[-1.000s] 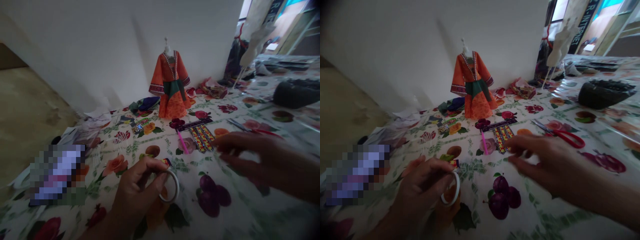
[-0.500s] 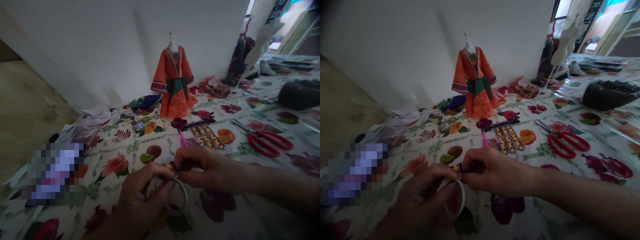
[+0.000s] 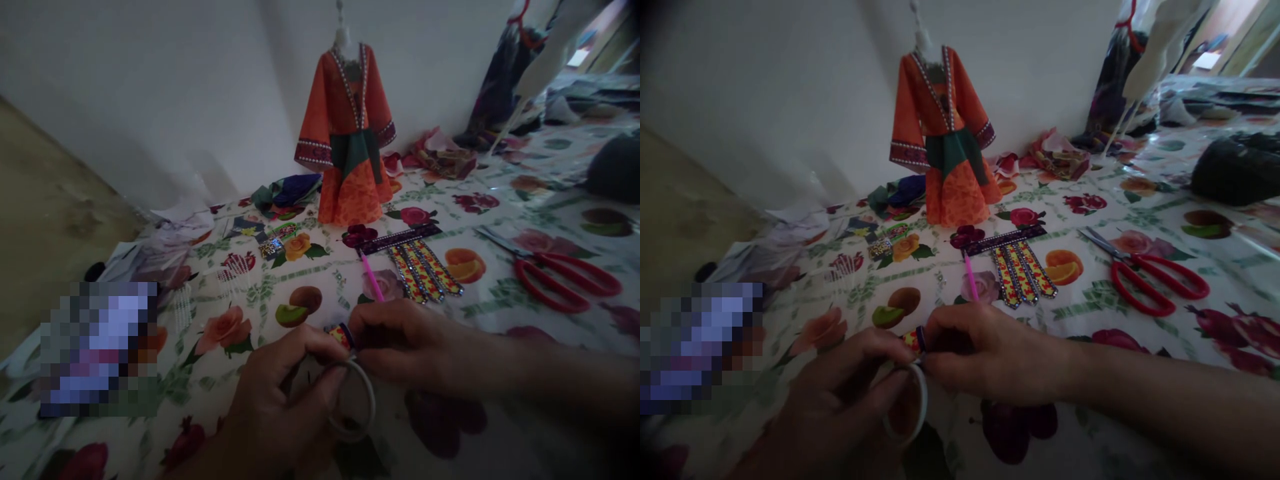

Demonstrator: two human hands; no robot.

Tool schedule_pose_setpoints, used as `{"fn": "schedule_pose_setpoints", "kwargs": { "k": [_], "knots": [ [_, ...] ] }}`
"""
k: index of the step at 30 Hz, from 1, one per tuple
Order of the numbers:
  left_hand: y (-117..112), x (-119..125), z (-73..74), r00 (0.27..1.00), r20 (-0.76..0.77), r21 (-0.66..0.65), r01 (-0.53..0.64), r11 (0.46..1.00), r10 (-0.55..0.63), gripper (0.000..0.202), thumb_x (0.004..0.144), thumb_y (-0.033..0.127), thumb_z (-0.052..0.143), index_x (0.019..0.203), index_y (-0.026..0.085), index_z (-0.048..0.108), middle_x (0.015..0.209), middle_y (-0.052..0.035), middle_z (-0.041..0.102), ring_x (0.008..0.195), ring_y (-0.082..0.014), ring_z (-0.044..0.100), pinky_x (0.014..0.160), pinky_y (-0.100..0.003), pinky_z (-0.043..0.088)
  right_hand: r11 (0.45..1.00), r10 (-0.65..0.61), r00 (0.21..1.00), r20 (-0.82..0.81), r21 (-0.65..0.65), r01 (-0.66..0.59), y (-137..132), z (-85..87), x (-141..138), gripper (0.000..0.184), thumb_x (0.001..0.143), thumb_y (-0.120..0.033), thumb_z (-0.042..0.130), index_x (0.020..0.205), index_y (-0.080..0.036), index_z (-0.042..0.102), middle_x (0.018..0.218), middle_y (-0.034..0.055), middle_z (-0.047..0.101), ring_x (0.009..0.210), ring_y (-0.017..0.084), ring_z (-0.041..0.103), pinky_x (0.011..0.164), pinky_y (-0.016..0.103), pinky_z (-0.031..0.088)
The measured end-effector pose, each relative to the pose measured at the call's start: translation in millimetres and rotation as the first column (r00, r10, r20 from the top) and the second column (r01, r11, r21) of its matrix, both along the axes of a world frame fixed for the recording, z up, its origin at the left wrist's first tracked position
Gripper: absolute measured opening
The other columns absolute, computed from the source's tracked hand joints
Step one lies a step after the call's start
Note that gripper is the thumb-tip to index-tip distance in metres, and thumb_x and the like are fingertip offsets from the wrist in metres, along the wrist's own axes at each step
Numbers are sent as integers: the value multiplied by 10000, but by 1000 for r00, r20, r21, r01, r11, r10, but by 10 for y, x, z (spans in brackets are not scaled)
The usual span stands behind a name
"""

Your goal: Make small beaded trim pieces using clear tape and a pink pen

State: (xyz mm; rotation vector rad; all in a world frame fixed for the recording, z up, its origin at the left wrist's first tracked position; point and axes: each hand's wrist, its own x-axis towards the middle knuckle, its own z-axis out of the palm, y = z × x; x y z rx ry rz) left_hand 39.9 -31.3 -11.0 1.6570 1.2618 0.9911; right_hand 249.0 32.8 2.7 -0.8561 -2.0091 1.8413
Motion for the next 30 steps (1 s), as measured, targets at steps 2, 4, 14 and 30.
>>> {"fn": "schedule_pose_setpoints", "kwargs": {
  "k": [2,4,14,30],
  "knots": [
    [7,16,10,1000,-13,14,4,1000,-4,159,804,129,658,831,281,694,715,58,696,598,-96,629,543,-153,462,1000,-18,1000,-16,-15,18,-7,-34,-10,71,906,-205,592,861,-163,555,702,-57,491,615,63,431,515,157,349],
    [16,24,14,999,-31,5,8,1000,-8,167,802,120,653,826,280,693,714,58,696,602,-95,627,548,-152,463,1000,-26,1000,-16,-7,26,-9,-67,-11,67,915,-171,559,848,-162,561,689,-60,481,599,59,418,503,156,335],
    [10,10,-18,994,-57,33,-91,995,93,118,846,171,652,880,282,671,722,65,699,563,-84,629,502,-135,478,991,-101,994,37,-86,104,-69,16,47,237,943,-410,583,920,-178,627,689,-35,540,571,66,470,456,139,360],
    [37,42,23,929,-365,349,80,934,57,221,830,86,588,965,252,644,829,56,731,726,-77,703,664,-132,529,916,-8,1000,9,-401,11,-199,-114,12,277,931,-481,585,966,-207,598,691,-70,511,326,11,443,302,105,337]
  ]
}}
